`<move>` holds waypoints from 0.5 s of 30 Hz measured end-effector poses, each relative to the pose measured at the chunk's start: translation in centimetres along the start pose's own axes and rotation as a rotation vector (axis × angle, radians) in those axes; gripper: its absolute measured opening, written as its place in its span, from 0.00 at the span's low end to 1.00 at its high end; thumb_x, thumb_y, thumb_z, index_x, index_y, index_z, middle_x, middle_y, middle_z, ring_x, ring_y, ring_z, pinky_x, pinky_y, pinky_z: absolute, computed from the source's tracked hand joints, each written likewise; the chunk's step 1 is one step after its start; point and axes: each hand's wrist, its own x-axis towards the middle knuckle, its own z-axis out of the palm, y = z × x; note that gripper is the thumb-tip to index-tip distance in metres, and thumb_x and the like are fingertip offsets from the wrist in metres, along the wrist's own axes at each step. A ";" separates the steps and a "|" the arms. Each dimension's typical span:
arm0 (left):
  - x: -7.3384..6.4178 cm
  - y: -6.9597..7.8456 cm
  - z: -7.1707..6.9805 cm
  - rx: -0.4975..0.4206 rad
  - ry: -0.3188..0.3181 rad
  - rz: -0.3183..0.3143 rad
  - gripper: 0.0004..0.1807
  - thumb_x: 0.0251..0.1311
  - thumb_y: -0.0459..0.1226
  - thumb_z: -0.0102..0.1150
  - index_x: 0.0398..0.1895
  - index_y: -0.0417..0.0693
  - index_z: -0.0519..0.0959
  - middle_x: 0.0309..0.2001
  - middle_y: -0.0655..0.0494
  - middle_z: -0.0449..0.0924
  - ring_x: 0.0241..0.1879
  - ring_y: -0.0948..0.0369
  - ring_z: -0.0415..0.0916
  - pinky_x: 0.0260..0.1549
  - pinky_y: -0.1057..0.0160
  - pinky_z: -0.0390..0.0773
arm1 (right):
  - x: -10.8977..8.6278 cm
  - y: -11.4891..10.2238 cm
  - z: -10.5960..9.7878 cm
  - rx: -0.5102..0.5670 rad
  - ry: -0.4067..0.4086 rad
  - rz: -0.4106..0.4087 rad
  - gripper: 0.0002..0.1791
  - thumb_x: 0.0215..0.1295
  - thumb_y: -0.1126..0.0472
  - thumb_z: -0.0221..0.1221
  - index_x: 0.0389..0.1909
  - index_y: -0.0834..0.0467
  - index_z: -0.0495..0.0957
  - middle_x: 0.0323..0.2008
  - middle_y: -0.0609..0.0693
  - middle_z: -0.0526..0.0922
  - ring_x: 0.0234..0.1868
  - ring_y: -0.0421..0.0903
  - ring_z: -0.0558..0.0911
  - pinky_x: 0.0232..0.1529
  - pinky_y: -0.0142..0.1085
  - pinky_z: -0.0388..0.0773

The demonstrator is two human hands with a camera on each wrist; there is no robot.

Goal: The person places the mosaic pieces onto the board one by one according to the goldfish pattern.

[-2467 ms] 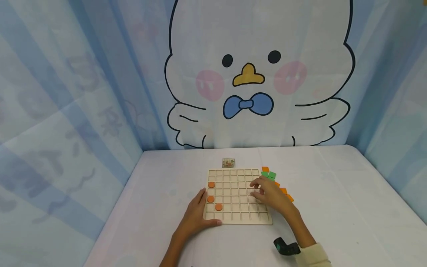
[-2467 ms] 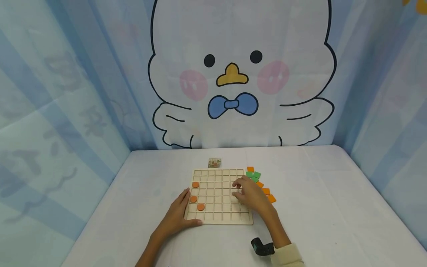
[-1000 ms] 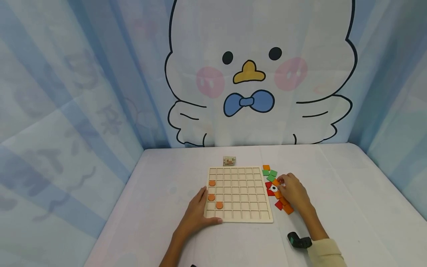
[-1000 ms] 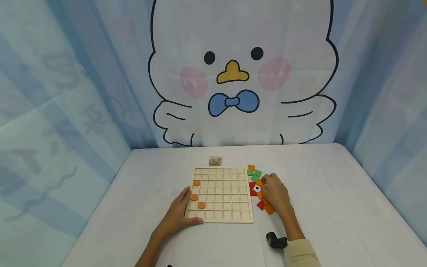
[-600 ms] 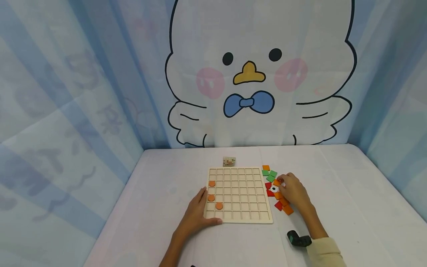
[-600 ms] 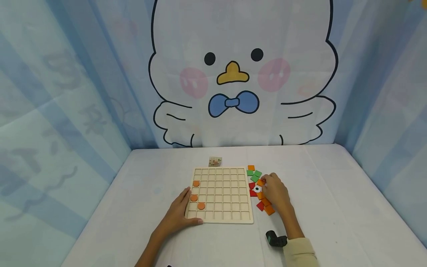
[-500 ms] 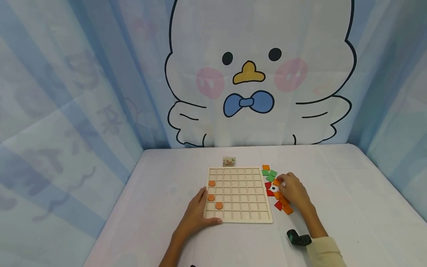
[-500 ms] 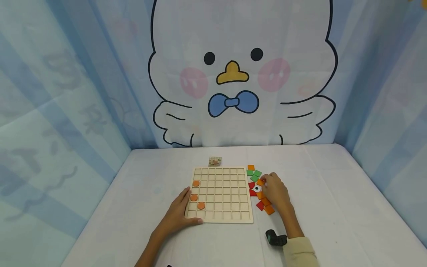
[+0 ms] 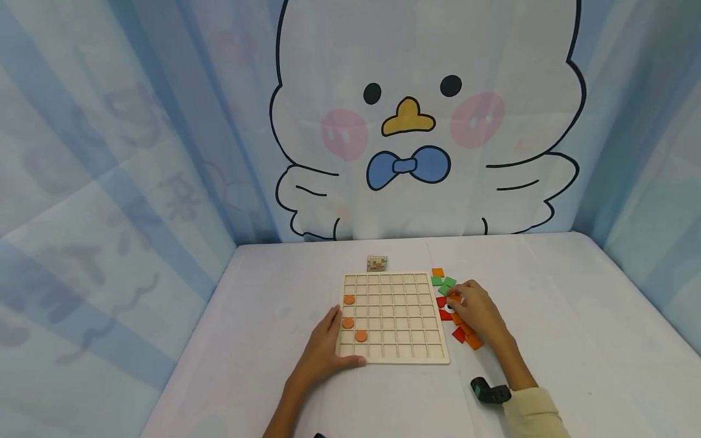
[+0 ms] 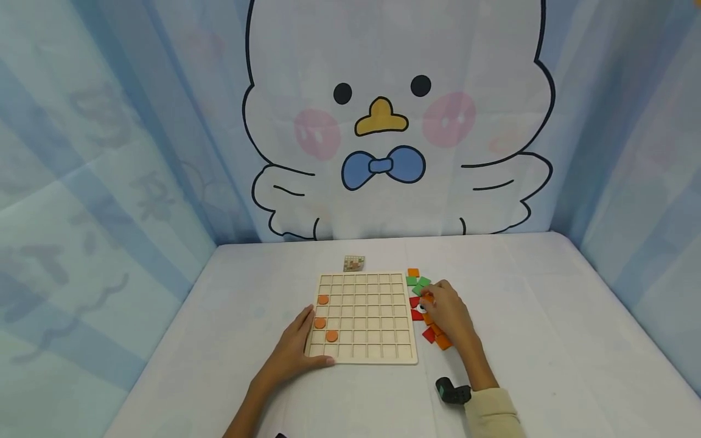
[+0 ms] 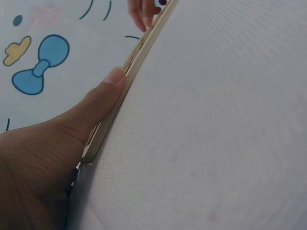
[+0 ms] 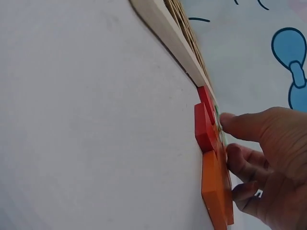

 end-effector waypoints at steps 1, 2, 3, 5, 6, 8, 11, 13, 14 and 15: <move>0.0 0.0 0.0 0.001 0.000 0.000 0.69 0.39 0.71 0.66 0.77 0.42 0.47 0.79 0.45 0.43 0.76 0.46 0.47 0.71 0.45 0.57 | 0.0 0.0 0.1 -0.001 -0.004 -0.012 0.14 0.63 0.59 0.64 0.47 0.61 0.83 0.47 0.63 0.76 0.37 0.51 0.75 0.42 0.46 0.82; 0.0 0.0 0.0 0.001 -0.001 0.002 0.69 0.39 0.71 0.66 0.78 0.42 0.47 0.79 0.45 0.43 0.76 0.46 0.47 0.71 0.45 0.57 | 0.0 0.0 0.2 -0.001 -0.011 -0.020 0.14 0.63 0.59 0.65 0.47 0.60 0.83 0.47 0.63 0.76 0.39 0.52 0.76 0.44 0.47 0.82; 0.0 0.0 0.0 0.003 -0.002 0.003 0.70 0.39 0.72 0.66 0.78 0.42 0.46 0.79 0.45 0.43 0.77 0.46 0.47 0.72 0.45 0.57 | 0.1 0.0 0.2 -0.001 -0.018 -0.027 0.14 0.63 0.58 0.65 0.47 0.60 0.83 0.47 0.62 0.76 0.40 0.52 0.76 0.45 0.49 0.81; 0.0 0.1 0.0 0.003 -0.002 0.005 0.70 0.39 0.72 0.66 0.78 0.42 0.47 0.79 0.45 0.43 0.77 0.46 0.46 0.72 0.45 0.57 | 0.2 -0.1 0.4 -0.015 -0.035 -0.039 0.14 0.62 0.58 0.66 0.47 0.58 0.84 0.47 0.61 0.76 0.43 0.53 0.76 0.47 0.51 0.81; 0.0 0.1 0.0 0.002 -0.002 0.004 0.70 0.39 0.72 0.66 0.78 0.42 0.47 0.79 0.45 0.43 0.77 0.46 0.46 0.72 0.45 0.57 | 0.3 -0.1 0.4 -0.021 -0.045 -0.041 0.14 0.62 0.58 0.66 0.47 0.58 0.84 0.47 0.61 0.76 0.43 0.53 0.76 0.47 0.51 0.80; 0.0 0.1 0.0 0.001 -0.002 0.001 0.70 0.39 0.71 0.66 0.77 0.42 0.47 0.79 0.45 0.43 0.77 0.46 0.46 0.72 0.45 0.57 | 0.4 -0.3 0.5 -0.027 -0.058 -0.040 0.14 0.62 0.58 0.66 0.47 0.58 0.84 0.46 0.61 0.75 0.42 0.52 0.75 0.44 0.49 0.81; -0.1 0.2 0.0 0.001 0.002 -0.006 0.69 0.39 0.71 0.67 0.77 0.42 0.47 0.79 0.46 0.43 0.77 0.46 0.46 0.72 0.45 0.57 | 0.7 -0.5 0.5 -0.046 -0.062 -0.019 0.14 0.61 0.56 0.66 0.45 0.60 0.84 0.45 0.61 0.74 0.39 0.51 0.74 0.38 0.43 0.80; -0.1 0.1 0.0 0.002 0.006 -0.007 0.69 0.39 0.71 0.67 0.77 0.42 0.47 0.79 0.46 0.43 0.77 0.46 0.47 0.71 0.45 0.57 | 0.7 -0.6 0.5 -0.056 -0.062 0.003 0.15 0.61 0.55 0.67 0.43 0.61 0.83 0.44 0.62 0.74 0.38 0.51 0.74 0.35 0.42 0.79; -0.1 0.1 0.0 0.004 0.007 -0.007 0.69 0.39 0.71 0.67 0.77 0.43 0.47 0.79 0.46 0.44 0.76 0.46 0.47 0.71 0.45 0.58 | 0.7 -0.7 0.5 -0.062 -0.061 0.017 0.15 0.61 0.55 0.67 0.42 0.62 0.82 0.43 0.62 0.74 0.37 0.51 0.74 0.34 0.41 0.79; -0.1 0.1 0.0 0.006 0.008 -0.007 0.69 0.39 0.71 0.67 0.78 0.43 0.48 0.79 0.46 0.44 0.76 0.46 0.47 0.71 0.45 0.58 | 0.7 -0.8 0.4 -0.070 -0.058 0.030 0.15 0.60 0.55 0.67 0.41 0.62 0.82 0.42 0.61 0.74 0.36 0.51 0.74 0.34 0.42 0.79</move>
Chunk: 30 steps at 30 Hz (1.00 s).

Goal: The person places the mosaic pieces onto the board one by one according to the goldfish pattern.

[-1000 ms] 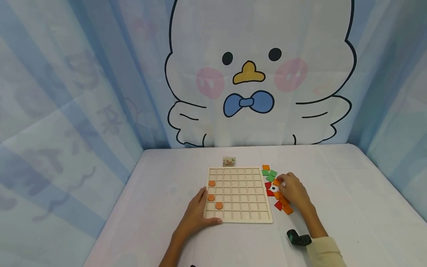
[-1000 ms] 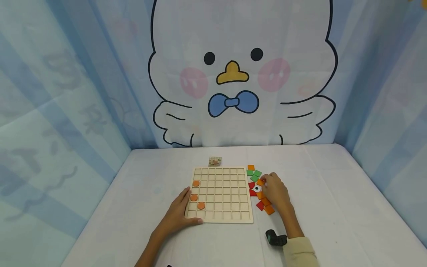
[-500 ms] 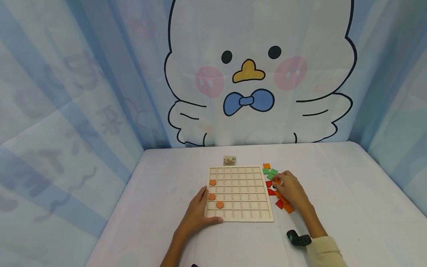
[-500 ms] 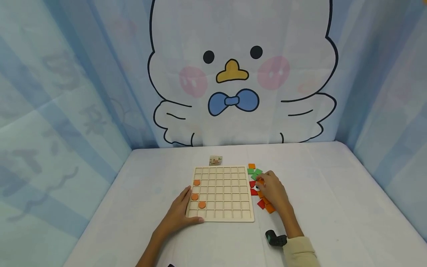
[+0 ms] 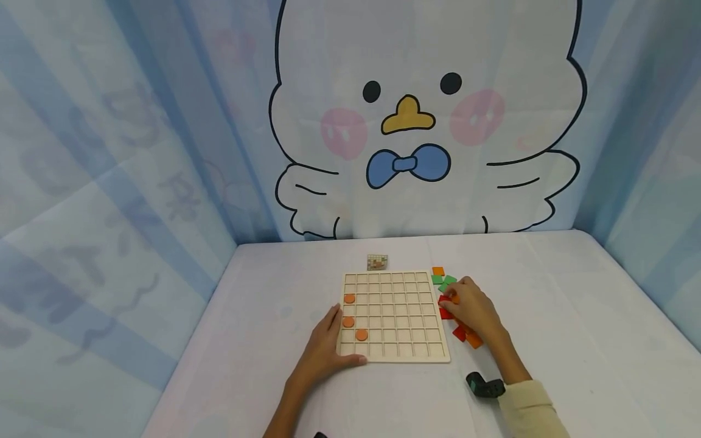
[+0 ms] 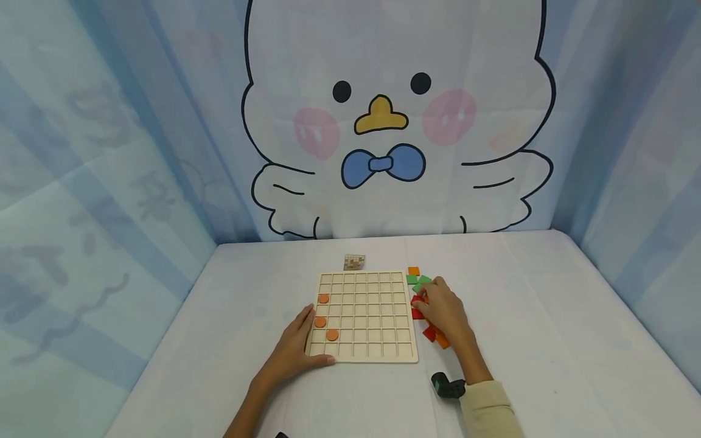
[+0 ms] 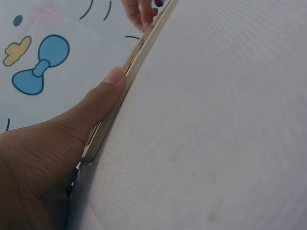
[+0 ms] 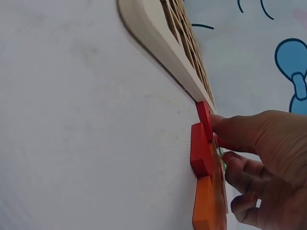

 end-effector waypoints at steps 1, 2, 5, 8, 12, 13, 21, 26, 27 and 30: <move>0.0 0.0 0.0 0.000 0.001 0.002 0.69 0.39 0.71 0.66 0.78 0.43 0.48 0.79 0.46 0.44 0.76 0.46 0.47 0.71 0.45 0.58 | 0.0 -0.1 -0.1 -0.006 0.004 0.013 0.15 0.60 0.55 0.67 0.40 0.62 0.82 0.42 0.61 0.75 0.36 0.50 0.74 0.34 0.42 0.79; 0.0 0.0 0.0 0.002 0.004 0.005 0.69 0.39 0.71 0.66 0.78 0.43 0.48 0.79 0.46 0.44 0.76 0.46 0.47 0.71 0.45 0.58 | -0.1 -0.2 -0.1 -0.009 0.010 0.023 0.15 0.60 0.55 0.68 0.39 0.63 0.82 0.41 0.60 0.75 0.35 0.50 0.74 0.34 0.42 0.79; 0.1 0.1 -0.1 0.003 0.007 0.012 0.69 0.39 0.71 0.66 0.78 0.43 0.48 0.79 0.46 0.44 0.76 0.46 0.47 0.71 0.45 0.58 | -0.1 -0.3 -0.3 -0.014 0.024 0.028 0.14 0.60 0.56 0.67 0.40 0.63 0.82 0.39 0.59 0.76 0.34 0.50 0.74 0.35 0.43 0.80; 0.2 0.2 -0.2 0.001 0.015 0.026 0.69 0.39 0.70 0.67 0.77 0.41 0.48 0.78 0.45 0.45 0.76 0.46 0.48 0.71 0.44 0.59 | 0.0 -0.3 -0.3 -0.010 0.009 -0.008 0.13 0.60 0.59 0.67 0.45 0.60 0.82 0.39 0.58 0.77 0.36 0.49 0.76 0.37 0.45 0.82; 0.2 0.1 -0.2 0.006 0.014 0.029 0.69 0.39 0.70 0.67 0.77 0.40 0.48 0.78 0.45 0.45 0.76 0.46 0.48 0.71 0.44 0.59 | 0.1 -0.2 -0.4 -0.013 -0.048 -0.052 0.14 0.62 0.62 0.65 0.49 0.56 0.83 0.39 0.57 0.78 0.37 0.49 0.76 0.39 0.44 0.82; 0.2 0.1 -0.2 0.009 0.012 0.027 0.69 0.39 0.70 0.67 0.77 0.40 0.48 0.78 0.45 0.45 0.76 0.46 0.48 0.71 0.45 0.59 | 0.1 -0.2 -0.5 -0.016 -0.058 -0.050 0.13 0.62 0.62 0.65 0.49 0.55 0.84 0.38 0.56 0.78 0.37 0.48 0.76 0.37 0.43 0.82; 0.2 -0.1 0.0 -0.017 -0.012 0.001 0.69 0.39 0.70 0.67 0.77 0.42 0.47 0.79 0.45 0.44 0.76 0.46 0.47 0.71 0.45 0.58 | -0.3 -0.4 -0.6 0.056 -0.053 0.083 0.17 0.59 0.56 0.68 0.42 0.64 0.81 0.26 0.51 0.77 0.29 0.45 0.73 0.29 0.33 0.74; 0.0 0.1 -0.1 -0.012 -0.009 0.005 0.69 0.39 0.70 0.67 0.77 0.42 0.48 0.78 0.45 0.44 0.76 0.46 0.47 0.71 0.45 0.58 | -0.4 0.0 -0.9 0.073 -0.032 0.034 0.15 0.60 0.59 0.67 0.44 0.62 0.81 0.32 0.54 0.78 0.31 0.46 0.74 0.32 0.35 0.77; 0.0 0.1 -0.1 -0.012 -0.008 0.007 0.69 0.39 0.70 0.68 0.77 0.42 0.48 0.78 0.45 0.44 0.76 0.46 0.47 0.71 0.45 0.58 | -0.4 0.1 -1.0 0.080 -0.034 0.013 0.13 0.61 0.60 0.67 0.45 0.61 0.82 0.34 0.55 0.78 0.33 0.46 0.74 0.33 0.35 0.78; 0.0 0.0 -0.1 -0.009 -0.005 0.008 0.69 0.39 0.70 0.67 0.77 0.42 0.48 0.78 0.44 0.44 0.76 0.46 0.48 0.71 0.45 0.58 | -0.2 0.3 -1.3 0.096 -0.065 -0.030 0.12 0.62 0.64 0.64 0.47 0.57 0.83 0.38 0.56 0.77 0.35 0.47 0.74 0.35 0.36 0.80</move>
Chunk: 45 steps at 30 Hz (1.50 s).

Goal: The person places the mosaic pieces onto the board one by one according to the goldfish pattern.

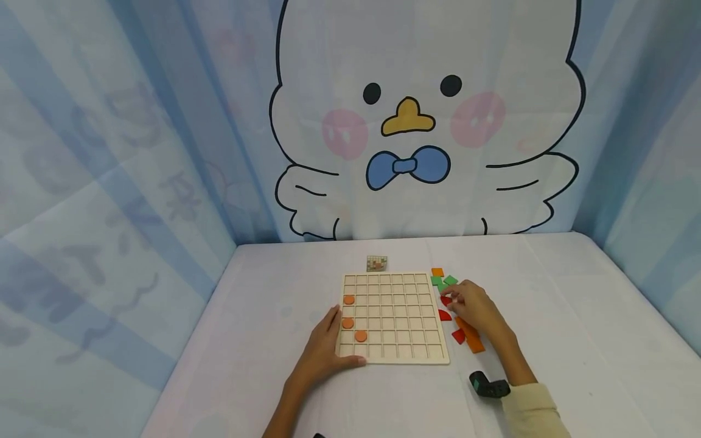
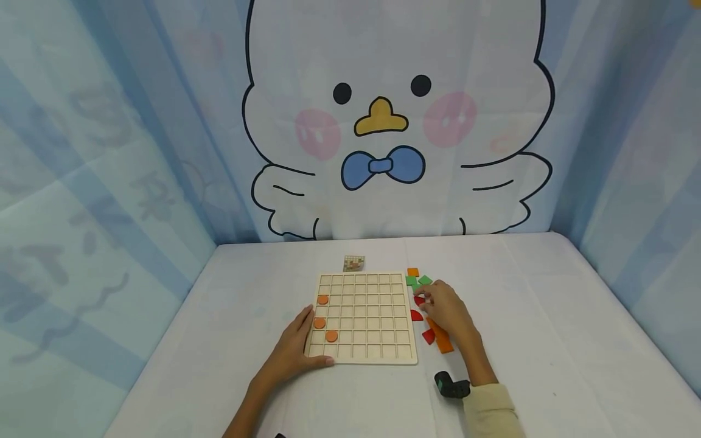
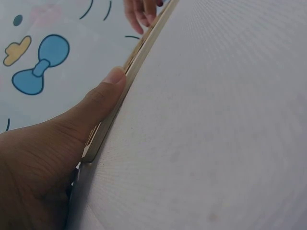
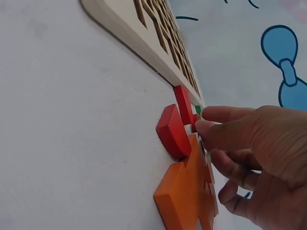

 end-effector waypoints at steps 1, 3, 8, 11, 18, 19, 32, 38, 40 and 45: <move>0.0 0.0 0.0 0.001 0.001 0.000 0.69 0.39 0.70 0.67 0.77 0.42 0.48 0.78 0.44 0.44 0.76 0.46 0.48 0.71 0.45 0.58 | 0.0 0.0 -0.1 0.005 -0.017 -0.007 0.13 0.62 0.64 0.64 0.48 0.57 0.84 0.38 0.57 0.77 0.35 0.47 0.74 0.35 0.36 0.79; 0.0 -0.1 0.0 0.001 0.001 -0.002 0.69 0.39 0.70 0.67 0.77 0.42 0.48 0.78 0.44 0.44 0.76 0.45 0.48 0.71 0.45 0.58 | 0.2 -0.1 -0.1 0.001 -0.052 0.008 0.13 0.62 0.63 0.65 0.48 0.56 0.84 0.37 0.56 0.77 0.35 0.47 0.74 0.35 0.35 0.79; 0.1 -0.1 0.0 0.000 -0.003 -0.004 0.69 0.39 0.70 0.67 0.77 0.42 0.47 0.78 0.45 0.44 0.76 0.46 0.47 0.71 0.45 0.58 | 0.3 -0.2 0.2 -0.015 -0.076 0.057 0.16 0.61 0.57 0.67 0.48 0.58 0.83 0.30 0.52 0.77 0.30 0.45 0.73 0.29 0.32 0.76; 0.1 -0.1 0.1 0.001 -0.003 -0.002 0.69 0.39 0.71 0.67 0.77 0.42 0.47 0.78 0.44 0.44 0.76 0.46 0.47 0.71 0.45 0.58 | 0.3 -0.1 0.4 -0.015 -0.054 0.072 0.17 0.60 0.56 0.68 0.47 0.60 0.82 0.29 0.51 0.77 0.29 0.45 0.73 0.29 0.32 0.75; 0.1 0.1 0.1 -0.008 -0.005 -0.006 0.69 0.39 0.70 0.67 0.77 0.42 0.47 0.79 0.45 0.43 0.77 0.46 0.46 0.71 0.45 0.57 | 0.4 0.4 0.4 0.003 -0.002 0.016 0.10 0.61 0.63 0.66 0.43 0.61 0.84 0.39 0.57 0.78 0.36 0.48 0.75 0.39 0.41 0.82; 0.0 0.1 0.1 -0.009 -0.006 -0.008 0.69 0.39 0.70 0.67 0.77 0.42 0.47 0.78 0.44 0.43 0.77 0.46 0.46 0.71 0.45 0.57 | 0.4 0.4 0.4 0.000 0.001 0.002 0.10 0.61 0.63 0.65 0.42 0.61 0.84 0.40 0.58 0.78 0.37 0.48 0.75 0.41 0.42 0.82; 0.1 0.2 -0.1 -0.010 -0.002 -0.009 0.69 0.39 0.70 0.67 0.78 0.42 0.47 0.78 0.44 0.44 0.76 0.46 0.47 0.72 0.45 0.57 | 0.4 0.0 0.5 -0.100 -0.003 -0.056 0.10 0.61 0.63 0.66 0.43 0.61 0.83 0.44 0.59 0.79 0.45 0.53 0.74 0.53 0.51 0.79; 0.1 0.1 -0.3 -0.008 0.009 0.011 0.69 0.39 0.69 0.68 0.77 0.41 0.48 0.78 0.43 0.45 0.76 0.44 0.48 0.71 0.44 0.58 | 0.3 -0.2 0.7 -0.151 -0.011 -0.051 0.13 0.62 0.61 0.65 0.46 0.63 0.81 0.49 0.62 0.77 0.52 0.57 0.73 0.56 0.53 0.77; 0.1 0.1 -0.2 0.004 0.011 0.020 0.69 0.40 0.69 0.68 0.77 0.40 0.48 0.78 0.42 0.45 0.76 0.44 0.48 0.70 0.44 0.59 | 0.3 -0.2 0.7 -0.157 -0.012 -0.051 0.14 0.63 0.61 0.65 0.47 0.64 0.80 0.49 0.62 0.77 0.52 0.57 0.72 0.56 0.53 0.77; 0.1 0.0 -0.2 0.023 0.004 0.023 0.69 0.39 0.70 0.67 0.77 0.39 0.49 0.78 0.44 0.45 0.76 0.45 0.48 0.70 0.45 0.59 | 0.3 -0.3 0.7 -0.144 -0.001 -0.056 0.15 0.64 0.61 0.64 0.47 0.65 0.78 0.48 0.61 0.77 0.50 0.55 0.72 0.56 0.52 0.77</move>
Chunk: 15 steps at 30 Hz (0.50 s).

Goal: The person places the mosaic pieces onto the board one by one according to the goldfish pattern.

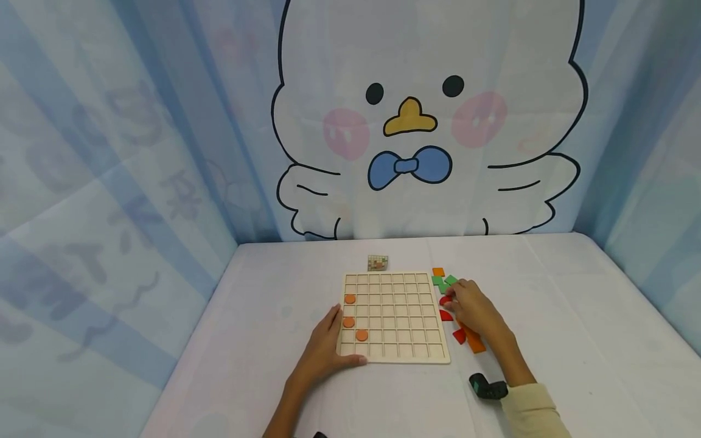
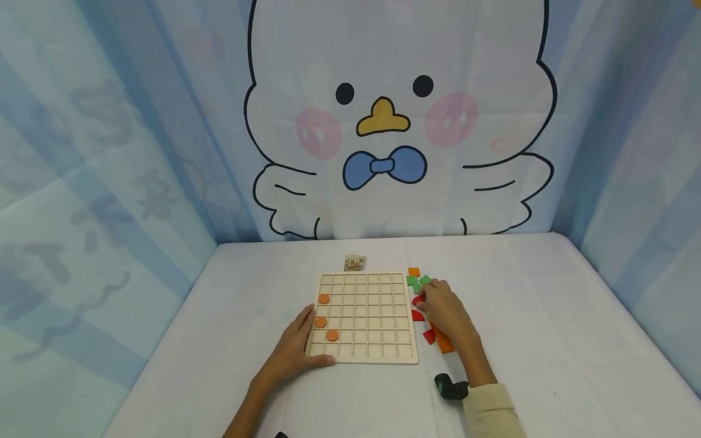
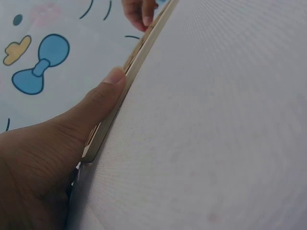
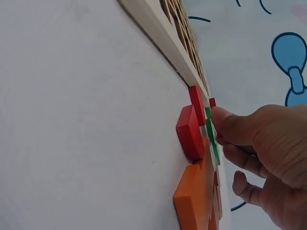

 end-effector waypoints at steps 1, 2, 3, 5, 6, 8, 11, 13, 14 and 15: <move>0.0 0.0 0.0 0.000 -0.001 0.000 0.69 0.39 0.70 0.68 0.77 0.39 0.49 0.78 0.44 0.45 0.76 0.45 0.49 0.70 0.45 0.60 | 0.0 0.0 0.0 0.012 0.005 -0.004 0.15 0.64 0.60 0.64 0.47 0.65 0.78 0.49 0.61 0.77 0.51 0.55 0.72 0.56 0.52 0.77; 0.0 0.1 -0.1 -0.003 -0.001 -0.006 0.69 0.39 0.70 0.68 0.77 0.40 0.49 0.78 0.44 0.45 0.76 0.45 0.49 0.70 0.45 0.59 | 0.1 -0.1 -0.1 0.026 0.007 -0.007 0.15 0.64 0.60 0.64 0.47 0.65 0.78 0.49 0.61 0.77 0.52 0.55 0.71 0.57 0.52 0.77; 0.0 0.1 -0.1 -0.005 0.000 -0.007 0.69 0.39 0.70 0.68 0.77 0.40 0.49 0.78 0.44 0.45 0.76 0.45 0.49 0.70 0.44 0.59 | 0.1 -0.2 -0.1 0.043 0.007 -0.010 0.15 0.65 0.60 0.63 0.48 0.64 0.78 0.50 0.60 0.77 0.53 0.55 0.71 0.58 0.52 0.76; -0.1 0.2 -0.2 -0.010 0.001 -0.014 0.69 0.39 0.69 0.68 0.77 0.40 0.49 0.78 0.44 0.45 0.76 0.45 0.49 0.70 0.44 0.59 | 0.2 -0.4 -0.1 0.081 0.008 -0.023 0.16 0.65 0.59 0.63 0.49 0.64 0.78 0.51 0.60 0.76 0.55 0.55 0.71 0.59 0.53 0.75; -0.1 0.2 -0.2 -0.012 0.004 -0.011 0.69 0.39 0.69 0.68 0.77 0.39 0.49 0.78 0.43 0.46 0.76 0.44 0.49 0.70 0.43 0.59 | 0.3 -0.6 -0.1 0.103 0.008 -0.029 0.17 0.65 0.59 0.63 0.50 0.64 0.77 0.52 0.60 0.76 0.55 0.56 0.71 0.60 0.53 0.75; -0.1 0.3 -0.2 -0.012 0.005 -0.014 0.69 0.39 0.69 0.68 0.77 0.40 0.49 0.78 0.43 0.46 0.76 0.44 0.49 0.70 0.43 0.59 | 0.4 -1.0 0.0 0.129 0.011 -0.051 0.17 0.65 0.58 0.63 0.50 0.64 0.77 0.52 0.59 0.76 0.56 0.55 0.71 0.60 0.53 0.75; -0.1 0.3 -0.1 -0.015 0.000 -0.016 0.69 0.39 0.69 0.68 0.77 0.40 0.49 0.78 0.43 0.45 0.76 0.44 0.49 0.70 0.44 0.59 | 0.6 -1.6 0.4 0.134 0.039 -0.117 0.17 0.65 0.58 0.64 0.49 0.64 0.78 0.50 0.59 0.77 0.54 0.54 0.72 0.58 0.51 0.76; 0.0 0.3 -0.2 -0.016 -0.004 -0.018 0.68 0.39 0.69 0.68 0.77 0.40 0.49 0.78 0.43 0.45 0.76 0.45 0.49 0.70 0.44 0.59 | 0.6 -2.0 0.7 0.126 0.061 -0.156 0.16 0.64 0.58 0.64 0.47 0.63 0.78 0.49 0.58 0.78 0.53 0.53 0.73 0.56 0.50 0.77; 0.0 0.3 -0.2 -0.018 -0.007 -0.020 0.68 0.40 0.69 0.68 0.77 0.40 0.49 0.78 0.43 0.45 0.76 0.45 0.49 0.70 0.44 0.59 | 0.7 -2.2 0.8 0.125 0.068 -0.173 0.15 0.64 0.58 0.64 0.47 0.63 0.78 0.50 0.58 0.78 0.53 0.53 0.74 0.55 0.50 0.77; 0.0 0.3 -0.2 -0.019 -0.010 -0.026 0.69 0.39 0.69 0.68 0.77 0.41 0.48 0.78 0.44 0.45 0.76 0.45 0.49 0.71 0.45 0.59 | 0.7 -2.4 1.0 0.121 0.076 -0.191 0.14 0.65 0.58 0.64 0.46 0.63 0.78 0.50 0.58 0.78 0.53 0.53 0.74 0.54 0.50 0.77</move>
